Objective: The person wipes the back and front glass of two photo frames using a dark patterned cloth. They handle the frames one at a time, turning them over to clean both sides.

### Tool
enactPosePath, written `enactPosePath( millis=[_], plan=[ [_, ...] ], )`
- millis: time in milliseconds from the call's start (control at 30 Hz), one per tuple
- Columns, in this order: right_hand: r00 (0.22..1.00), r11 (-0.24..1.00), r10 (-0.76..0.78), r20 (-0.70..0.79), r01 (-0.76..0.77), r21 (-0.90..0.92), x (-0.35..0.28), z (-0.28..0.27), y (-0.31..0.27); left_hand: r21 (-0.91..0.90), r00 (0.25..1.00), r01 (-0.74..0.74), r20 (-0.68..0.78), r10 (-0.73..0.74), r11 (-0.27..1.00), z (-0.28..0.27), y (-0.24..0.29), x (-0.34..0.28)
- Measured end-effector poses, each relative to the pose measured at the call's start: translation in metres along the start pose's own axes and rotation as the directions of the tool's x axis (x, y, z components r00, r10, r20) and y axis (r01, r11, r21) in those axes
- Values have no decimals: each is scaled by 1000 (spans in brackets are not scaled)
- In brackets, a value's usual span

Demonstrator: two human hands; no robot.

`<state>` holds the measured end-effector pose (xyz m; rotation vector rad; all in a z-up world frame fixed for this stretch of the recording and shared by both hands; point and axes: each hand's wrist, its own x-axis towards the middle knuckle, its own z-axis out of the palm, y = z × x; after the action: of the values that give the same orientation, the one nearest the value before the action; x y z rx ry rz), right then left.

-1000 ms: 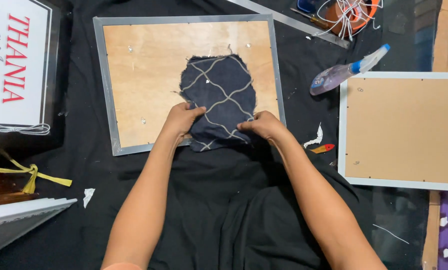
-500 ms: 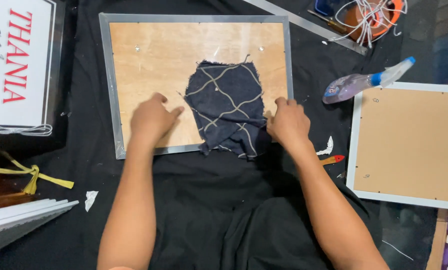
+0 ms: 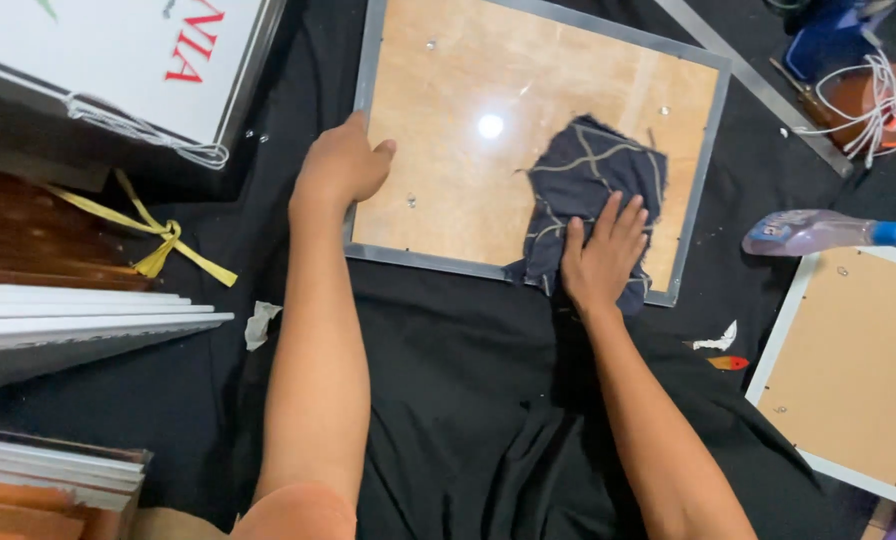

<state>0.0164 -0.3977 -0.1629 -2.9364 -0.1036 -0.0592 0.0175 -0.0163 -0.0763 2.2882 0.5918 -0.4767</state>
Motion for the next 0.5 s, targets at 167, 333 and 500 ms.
enactPosePath(
  millis=[167,333,500],
  plan=[
    [974,997,67,215,-60,-39,-32,13,-75,-24,974,59,219,-52,998,-26,20,-9],
    [946,976,-211,247,189,109,-69,26,-175,46,976,10,217,-20,999,-23,14,0],
    [701,568,-687,192,353,744,-75,17,-234,-45,989,13,145,-7,999,-14,2,9]
  ],
)
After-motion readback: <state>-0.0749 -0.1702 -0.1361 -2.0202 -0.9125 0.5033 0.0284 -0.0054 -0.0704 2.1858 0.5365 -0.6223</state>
